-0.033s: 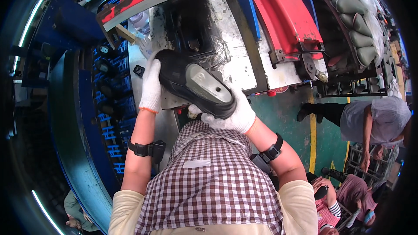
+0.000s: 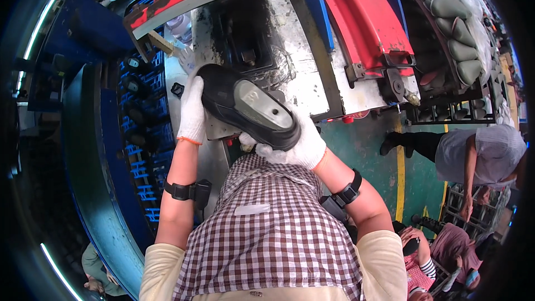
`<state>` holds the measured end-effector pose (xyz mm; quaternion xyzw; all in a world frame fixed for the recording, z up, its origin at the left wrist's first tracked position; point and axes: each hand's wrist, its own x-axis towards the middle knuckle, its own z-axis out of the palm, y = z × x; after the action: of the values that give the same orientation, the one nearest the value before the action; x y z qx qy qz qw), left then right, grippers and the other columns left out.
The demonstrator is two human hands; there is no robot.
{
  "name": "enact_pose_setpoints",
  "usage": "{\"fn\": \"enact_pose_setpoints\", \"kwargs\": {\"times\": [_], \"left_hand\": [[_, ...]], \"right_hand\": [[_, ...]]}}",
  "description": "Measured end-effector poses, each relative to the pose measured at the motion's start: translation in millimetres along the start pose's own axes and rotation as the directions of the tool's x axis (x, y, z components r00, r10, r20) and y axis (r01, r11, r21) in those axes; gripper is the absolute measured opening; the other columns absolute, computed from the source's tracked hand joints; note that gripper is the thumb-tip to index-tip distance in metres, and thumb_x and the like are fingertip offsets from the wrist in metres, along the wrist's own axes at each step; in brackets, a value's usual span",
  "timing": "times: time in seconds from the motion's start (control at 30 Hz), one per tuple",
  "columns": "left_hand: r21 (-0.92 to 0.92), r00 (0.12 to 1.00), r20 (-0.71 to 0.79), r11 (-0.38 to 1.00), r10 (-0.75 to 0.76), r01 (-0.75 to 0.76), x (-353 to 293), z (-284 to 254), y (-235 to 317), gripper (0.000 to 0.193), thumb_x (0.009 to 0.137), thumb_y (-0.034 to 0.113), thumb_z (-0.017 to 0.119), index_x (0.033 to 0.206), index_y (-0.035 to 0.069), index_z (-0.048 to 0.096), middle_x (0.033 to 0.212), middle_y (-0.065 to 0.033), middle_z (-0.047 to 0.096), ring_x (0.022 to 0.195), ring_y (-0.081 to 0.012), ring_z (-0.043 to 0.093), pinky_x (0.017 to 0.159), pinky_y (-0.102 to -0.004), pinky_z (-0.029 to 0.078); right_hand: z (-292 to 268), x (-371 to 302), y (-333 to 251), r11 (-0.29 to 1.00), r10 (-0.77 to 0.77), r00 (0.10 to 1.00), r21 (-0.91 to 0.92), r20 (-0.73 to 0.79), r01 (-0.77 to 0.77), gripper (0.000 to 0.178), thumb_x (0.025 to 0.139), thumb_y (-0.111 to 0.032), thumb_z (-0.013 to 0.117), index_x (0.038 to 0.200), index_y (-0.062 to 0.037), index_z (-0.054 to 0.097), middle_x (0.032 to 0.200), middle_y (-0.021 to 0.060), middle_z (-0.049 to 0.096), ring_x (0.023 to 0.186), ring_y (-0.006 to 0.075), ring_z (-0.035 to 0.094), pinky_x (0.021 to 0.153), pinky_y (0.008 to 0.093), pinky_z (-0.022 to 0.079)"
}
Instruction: Operating a heat-lasting machine to shape the heel and upper of a shoe onto a last.
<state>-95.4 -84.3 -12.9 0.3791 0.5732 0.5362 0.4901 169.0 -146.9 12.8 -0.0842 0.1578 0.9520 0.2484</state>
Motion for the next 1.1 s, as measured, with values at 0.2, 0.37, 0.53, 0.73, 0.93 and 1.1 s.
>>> {"fn": "enact_pose_setpoints", "kwargs": {"times": [0.2,0.37,0.53,0.73,0.93,1.1], "left_hand": [[-0.367,0.989,-0.131,0.930,-0.073,0.020,-14.5,-15.3,-8.3,0.051,0.109,0.029,0.052,0.150,-0.001,0.048,0.144,-0.0128,0.059,0.132,-0.0232,0.056,0.115,-0.0359,0.042],[-0.681,0.883,0.126,0.608,-0.452,0.408,-60.0,-32.4,2.3,0.066,0.109,0.059,0.037,0.154,0.013,0.045,0.152,-0.0089,0.053,0.138,-0.0275,0.051,0.117,-0.0411,0.042],[-0.797,0.897,0.185,0.473,-0.402,0.377,-102.6,-56.9,0.6,0.082,0.098,0.073,0.046,0.154,0.013,0.044,0.149,-0.0115,0.054,0.139,-0.0304,0.051,0.118,-0.0479,0.040],[-0.820,0.836,0.072,0.445,-0.545,0.361,-110.5,-85.7,2.1,0.069,0.093,0.055,0.064,0.145,0.012,0.052,0.139,-0.0130,0.061,0.123,-0.0291,0.063,0.108,-0.0466,0.051],[-0.893,0.849,0.017,0.375,-0.529,0.251,-132.1,-115.9,-8.6,0.055,0.088,0.038,0.065,0.136,0.010,0.059,0.128,-0.0106,0.067,0.116,-0.0282,0.066,0.103,-0.0456,0.055],[-0.800,0.782,-0.330,0.597,-0.529,0.065,-134.6,-157.8,-71.7,0.035,0.089,0.025,0.065,0.121,0.011,0.065,0.118,-0.0071,0.068,0.109,-0.0253,0.068,0.101,-0.0430,0.055]], "right_hand": [[18.8,34.4,3.1,0.994,0.085,0.996,-0.072,-0.035,-0.088,0.069,0.102,-0.064,0.044,0.155,-0.0194,0.045,0.136,0.0406,0.052,0.080,0.0394,0.058,0.066,0.0391,0.058],[26.2,66.8,15.0,0.761,-0.058,0.977,-0.642,-0.204,-0.088,0.064,0.105,-0.059,0.044,0.140,-0.0070,0.054,0.104,0.0099,0.075,0.078,0.0217,0.068,0.054,0.0330,0.049],[23.1,110.7,35.3,0.583,-0.023,0.973,-0.794,-0.229,-0.173,0.059,0.107,-0.057,0.044,0.142,-0.0107,0.053,0.106,0.0055,0.074,0.079,0.0116,0.066,0.053,0.0259,0.044],[15.9,147.7,56.0,0.432,0.093,0.925,-0.822,-0.367,-0.370,0.071,0.101,-0.070,0.045,0.142,-0.0118,0.048,0.095,0.0032,0.069,0.069,0.0103,0.064,0.053,0.0250,0.047],[15.9,162.5,58.8,-0.085,0.090,0.945,-0.948,-0.313,-0.306,0.063,0.102,-0.063,0.049,0.123,-0.0059,0.065,0.094,0.0072,0.071,0.074,0.0201,0.069,0.065,0.0320,0.056],[10.1,131.1,12.5,-0.911,-0.295,0.807,-0.406,0.512,-0.075,0.043,0.089,-0.024,0.069,0.125,-0.0030,0.066,0.103,0.0153,0.070,0.097,0.0358,0.066,0.091,0.0451,0.052]]}}
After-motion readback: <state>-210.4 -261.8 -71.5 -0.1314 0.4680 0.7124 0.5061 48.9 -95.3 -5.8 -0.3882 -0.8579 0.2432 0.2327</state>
